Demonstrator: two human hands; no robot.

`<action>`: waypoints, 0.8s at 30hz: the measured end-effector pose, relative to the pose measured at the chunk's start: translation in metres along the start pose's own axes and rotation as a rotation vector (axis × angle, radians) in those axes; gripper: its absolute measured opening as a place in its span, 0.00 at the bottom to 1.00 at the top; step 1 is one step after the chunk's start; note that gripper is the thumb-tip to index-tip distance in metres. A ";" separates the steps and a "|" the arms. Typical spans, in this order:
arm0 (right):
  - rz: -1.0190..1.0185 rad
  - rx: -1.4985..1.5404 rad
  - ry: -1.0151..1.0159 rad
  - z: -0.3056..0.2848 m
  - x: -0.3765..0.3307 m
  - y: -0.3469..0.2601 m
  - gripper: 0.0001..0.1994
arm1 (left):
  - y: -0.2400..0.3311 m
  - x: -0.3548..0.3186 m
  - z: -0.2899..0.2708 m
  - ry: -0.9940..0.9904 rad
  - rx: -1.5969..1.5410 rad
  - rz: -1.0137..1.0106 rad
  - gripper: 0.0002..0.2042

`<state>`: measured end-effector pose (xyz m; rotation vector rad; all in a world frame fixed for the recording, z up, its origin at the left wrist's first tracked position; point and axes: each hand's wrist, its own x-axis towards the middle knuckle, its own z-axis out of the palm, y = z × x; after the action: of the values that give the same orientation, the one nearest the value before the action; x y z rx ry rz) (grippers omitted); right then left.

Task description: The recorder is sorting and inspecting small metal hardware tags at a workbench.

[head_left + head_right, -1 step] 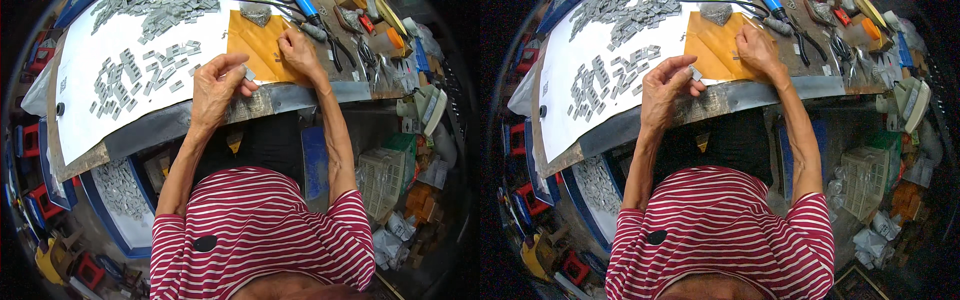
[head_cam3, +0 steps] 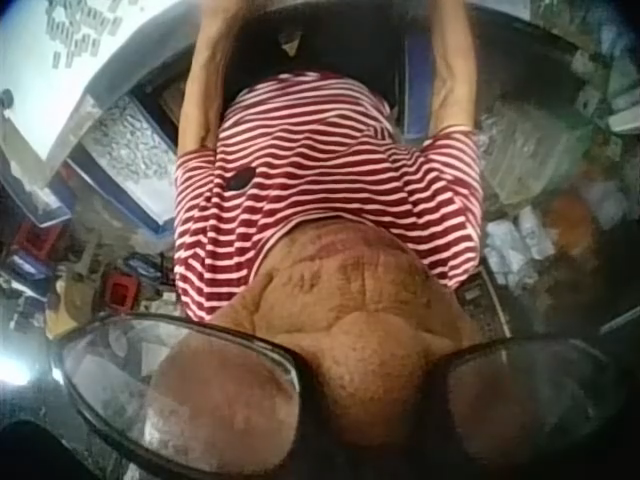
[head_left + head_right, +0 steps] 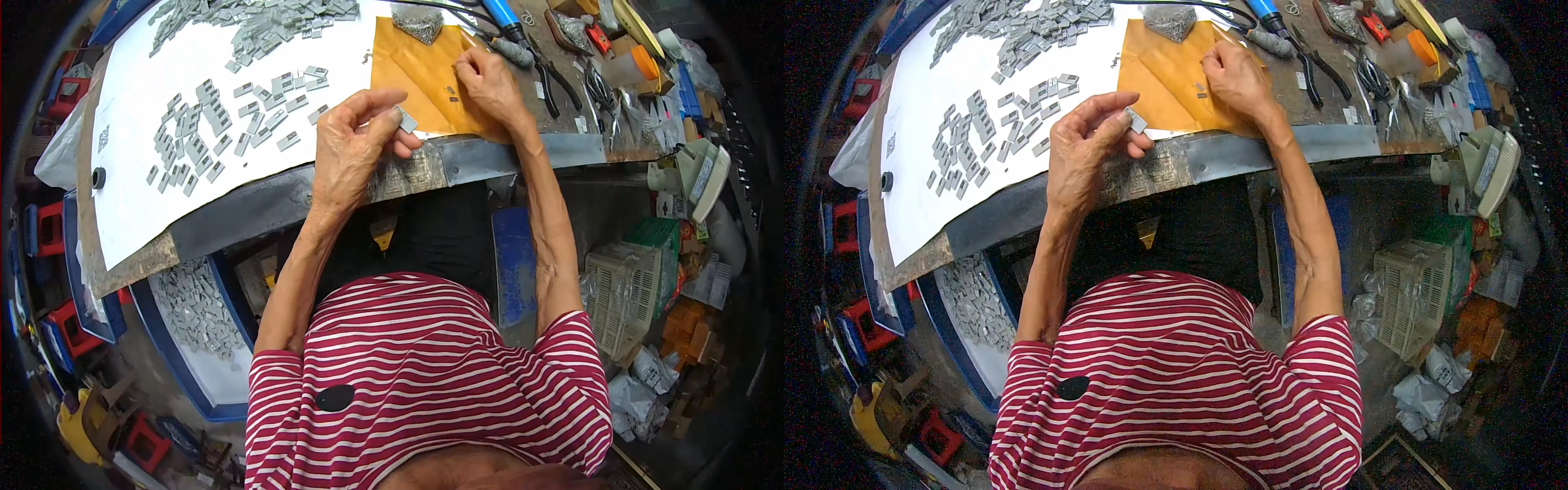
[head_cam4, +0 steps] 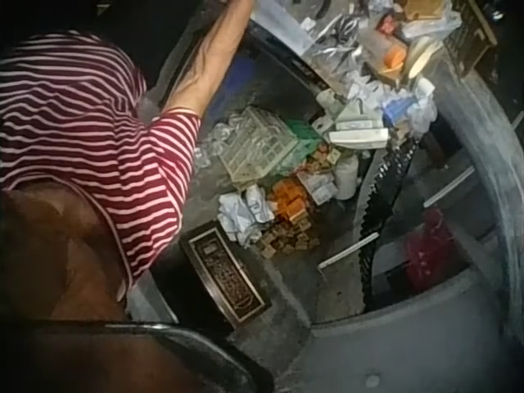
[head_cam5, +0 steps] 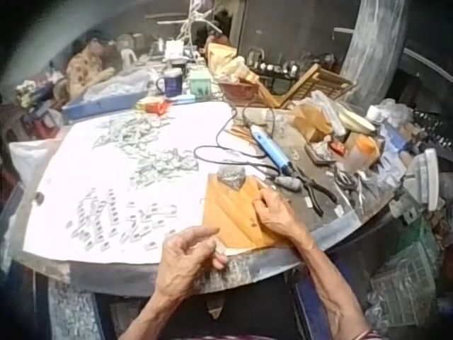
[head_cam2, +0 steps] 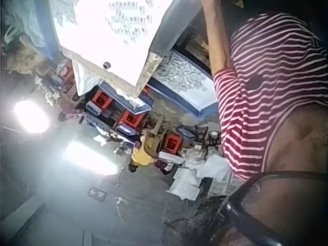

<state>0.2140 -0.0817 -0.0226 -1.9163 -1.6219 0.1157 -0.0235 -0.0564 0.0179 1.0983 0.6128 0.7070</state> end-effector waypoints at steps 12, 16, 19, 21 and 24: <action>0.562 1.060 -0.110 -0.018 -0.008 -0.004 0.07 | -0.006 -0.003 0.001 -0.027 0.035 0.012 0.11; 0.566 1.055 -0.116 -0.014 -0.011 0.000 0.07 | -0.008 -0.003 0.002 -0.037 0.043 0.015 0.10; 0.552 1.093 -0.114 -0.014 -0.013 -0.002 0.07 | -0.008 -0.004 0.001 -0.032 0.071 0.016 0.10; 0.528 1.165 -0.103 -0.016 -0.015 -0.006 0.06 | -0.007 -0.007 0.001 -0.029 0.080 0.027 0.11; 0.551 1.273 -0.094 -0.017 -0.014 -0.006 0.03 | -0.001 -0.010 0.001 -0.032 0.099 0.044 0.11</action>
<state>0.2133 -0.1010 -0.0105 -1.2158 -0.6308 1.1553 -0.0292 -0.0648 0.0178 1.2151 0.6036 0.7016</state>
